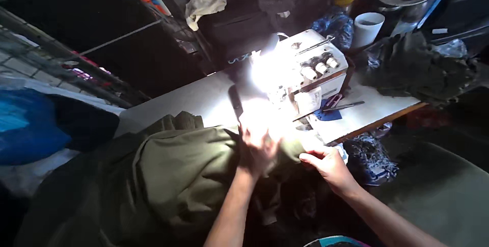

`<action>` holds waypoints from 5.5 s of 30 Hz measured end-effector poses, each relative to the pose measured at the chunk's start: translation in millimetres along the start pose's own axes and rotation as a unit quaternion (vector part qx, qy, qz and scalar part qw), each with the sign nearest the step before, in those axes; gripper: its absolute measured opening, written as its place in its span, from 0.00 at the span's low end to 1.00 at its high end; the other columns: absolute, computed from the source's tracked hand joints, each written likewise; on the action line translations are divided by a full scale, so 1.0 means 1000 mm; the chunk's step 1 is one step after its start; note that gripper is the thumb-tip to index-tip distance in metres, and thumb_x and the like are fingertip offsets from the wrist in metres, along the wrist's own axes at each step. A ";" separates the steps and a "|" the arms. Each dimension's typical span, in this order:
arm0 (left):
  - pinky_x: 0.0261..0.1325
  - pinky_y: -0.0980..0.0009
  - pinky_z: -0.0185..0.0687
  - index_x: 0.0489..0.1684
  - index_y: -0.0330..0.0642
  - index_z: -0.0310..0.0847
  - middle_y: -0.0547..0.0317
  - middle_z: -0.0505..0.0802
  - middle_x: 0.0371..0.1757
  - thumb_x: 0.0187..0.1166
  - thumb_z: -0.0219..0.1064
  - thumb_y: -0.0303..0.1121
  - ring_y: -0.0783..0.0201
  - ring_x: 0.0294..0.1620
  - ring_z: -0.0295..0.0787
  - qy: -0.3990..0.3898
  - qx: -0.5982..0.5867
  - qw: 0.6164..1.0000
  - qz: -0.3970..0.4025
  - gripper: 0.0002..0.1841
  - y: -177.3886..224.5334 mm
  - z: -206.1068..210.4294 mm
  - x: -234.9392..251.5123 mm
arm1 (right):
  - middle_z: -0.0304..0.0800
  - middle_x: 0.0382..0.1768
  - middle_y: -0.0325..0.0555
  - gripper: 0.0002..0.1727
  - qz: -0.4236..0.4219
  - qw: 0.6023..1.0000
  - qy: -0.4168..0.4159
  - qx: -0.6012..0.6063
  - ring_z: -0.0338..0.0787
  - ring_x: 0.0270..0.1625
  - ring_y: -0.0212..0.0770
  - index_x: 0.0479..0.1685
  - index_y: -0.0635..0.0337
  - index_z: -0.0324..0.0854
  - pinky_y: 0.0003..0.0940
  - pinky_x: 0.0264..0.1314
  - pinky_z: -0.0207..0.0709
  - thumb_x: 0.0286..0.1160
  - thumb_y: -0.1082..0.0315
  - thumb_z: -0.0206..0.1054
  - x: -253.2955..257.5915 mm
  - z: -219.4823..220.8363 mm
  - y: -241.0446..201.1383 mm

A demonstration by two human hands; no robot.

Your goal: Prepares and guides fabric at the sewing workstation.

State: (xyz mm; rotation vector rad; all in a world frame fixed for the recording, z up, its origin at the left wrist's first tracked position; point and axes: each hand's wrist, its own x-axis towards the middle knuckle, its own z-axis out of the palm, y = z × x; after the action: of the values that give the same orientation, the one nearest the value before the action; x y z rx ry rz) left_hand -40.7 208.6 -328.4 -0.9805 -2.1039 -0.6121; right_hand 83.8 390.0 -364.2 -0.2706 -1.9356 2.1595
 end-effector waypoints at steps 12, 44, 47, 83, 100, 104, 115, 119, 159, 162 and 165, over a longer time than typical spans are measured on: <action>0.69 0.33 0.76 0.56 0.42 0.91 0.43 0.94 0.57 0.74 0.62 0.23 0.37 0.64 0.88 -0.092 0.072 0.993 0.015 0.16 0.011 -0.002 -0.022 | 0.92 0.28 0.38 0.04 -0.158 0.987 0.022 -0.028 0.89 0.28 0.28 0.37 0.62 0.90 0.24 0.34 0.86 0.69 0.71 0.75 0.057 0.023 -0.019; 0.61 0.64 0.83 0.50 0.36 0.90 0.56 0.94 0.45 0.88 0.60 0.38 0.68 0.51 0.90 -0.249 -0.244 0.869 -0.351 0.15 0.042 -0.022 0.008 | 0.90 0.35 0.52 0.10 -0.232 0.943 -0.070 -0.228 0.91 0.45 0.44 0.33 0.65 0.88 0.42 0.52 0.83 0.70 0.67 0.65 0.025 0.022 0.038; 0.64 0.49 0.82 0.55 0.38 0.89 0.47 0.94 0.49 0.91 0.52 0.45 0.52 0.57 0.91 -0.349 -0.091 0.903 -0.233 0.22 0.060 -0.006 0.027 | 0.91 0.35 0.53 0.09 -0.221 0.938 -0.063 -0.258 0.92 0.44 0.46 0.33 0.66 0.89 0.46 0.50 0.86 0.64 0.69 0.67 0.024 0.010 0.032; 0.77 0.20 0.52 0.97 0.44 0.32 0.31 0.49 0.94 0.83 0.62 0.53 0.25 0.92 0.38 -0.322 0.185 0.866 -0.335 0.49 -0.077 0.046 0.101 | 0.82 0.30 0.40 0.15 -0.090 0.992 0.079 0.032 0.83 0.32 0.31 0.43 0.63 0.77 0.26 0.39 0.82 0.65 0.72 0.79 0.079 0.024 -0.009; 0.57 0.72 0.90 0.37 0.39 0.92 0.62 0.96 0.40 0.67 0.78 0.27 0.74 0.45 0.93 -0.137 -0.229 0.952 -0.153 0.05 -0.022 -0.028 0.023 | 0.93 0.44 0.42 0.10 -0.310 0.929 0.054 -0.193 0.90 0.49 0.32 0.46 0.60 0.89 0.27 0.58 0.85 0.73 0.64 0.71 0.048 0.016 -0.030; 0.56 0.73 0.91 0.39 0.35 0.92 0.61 0.96 0.43 0.70 0.76 0.23 0.73 0.46 0.93 -0.146 -0.333 0.925 -0.111 0.05 -0.033 -0.036 0.029 | 0.92 0.53 0.51 0.23 -0.314 0.936 -0.026 -0.157 0.90 0.58 0.41 0.59 0.64 0.87 0.36 0.66 0.83 0.72 0.56 0.76 0.053 0.041 -0.026; 0.61 0.51 0.82 0.40 0.45 0.93 0.57 0.95 0.41 0.75 0.75 0.42 0.61 0.49 0.91 -0.171 -0.072 0.958 -0.219 0.10 -0.013 -0.010 0.077 | 0.95 0.40 0.39 0.11 -0.145 0.975 0.080 -0.146 0.92 0.42 0.26 0.49 0.57 0.92 0.26 0.52 0.87 0.74 0.63 0.72 0.058 0.012 -0.002; 0.63 0.39 0.78 0.44 0.38 0.92 0.44 0.95 0.45 0.76 0.75 0.45 0.45 0.52 0.91 -0.218 0.014 0.953 -0.210 0.17 -0.014 0.000 0.083 | 0.92 0.37 0.43 0.19 -0.069 0.982 0.051 -0.170 0.88 0.39 0.34 0.61 0.60 0.88 0.34 0.51 0.82 0.74 0.61 0.72 0.078 0.015 0.004; 0.71 0.40 0.59 0.69 0.69 0.79 0.48 0.82 0.64 0.65 0.74 0.51 0.42 0.68 0.74 0.083 0.039 0.995 -0.033 0.28 0.054 0.054 -0.054 | 0.93 0.30 0.49 0.02 0.023 0.983 -0.029 0.177 0.90 0.30 0.35 0.36 0.70 0.87 0.31 0.39 0.88 0.67 0.82 0.73 0.000 -0.005 -0.029; 0.81 0.35 0.47 0.73 0.74 0.78 0.53 0.80 0.76 0.69 0.67 0.32 0.39 0.87 0.56 0.041 0.068 0.997 -0.002 0.30 0.039 0.034 -0.043 | 0.91 0.28 0.45 0.02 -0.011 0.992 -0.031 0.119 0.89 0.29 0.33 0.36 0.68 0.88 0.29 0.38 0.87 0.72 0.78 0.70 -0.003 -0.007 -0.022; 0.86 0.42 0.55 0.74 0.66 0.84 0.60 0.86 0.77 0.76 0.65 0.22 0.47 0.87 0.68 -0.040 0.058 0.997 0.039 0.30 0.031 0.012 -0.044 | 0.91 0.26 0.43 0.02 -0.018 0.994 -0.007 0.106 0.89 0.27 0.33 0.39 0.68 0.86 0.29 0.36 0.87 0.71 0.79 0.70 0.000 -0.004 -0.007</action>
State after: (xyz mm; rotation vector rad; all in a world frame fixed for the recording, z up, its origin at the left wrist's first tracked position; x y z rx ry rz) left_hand -1.4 214.7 -366.5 -1.0320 -2.1334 -0.4129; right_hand 85.4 394.0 -358.1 -0.1820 -1.6858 2.3242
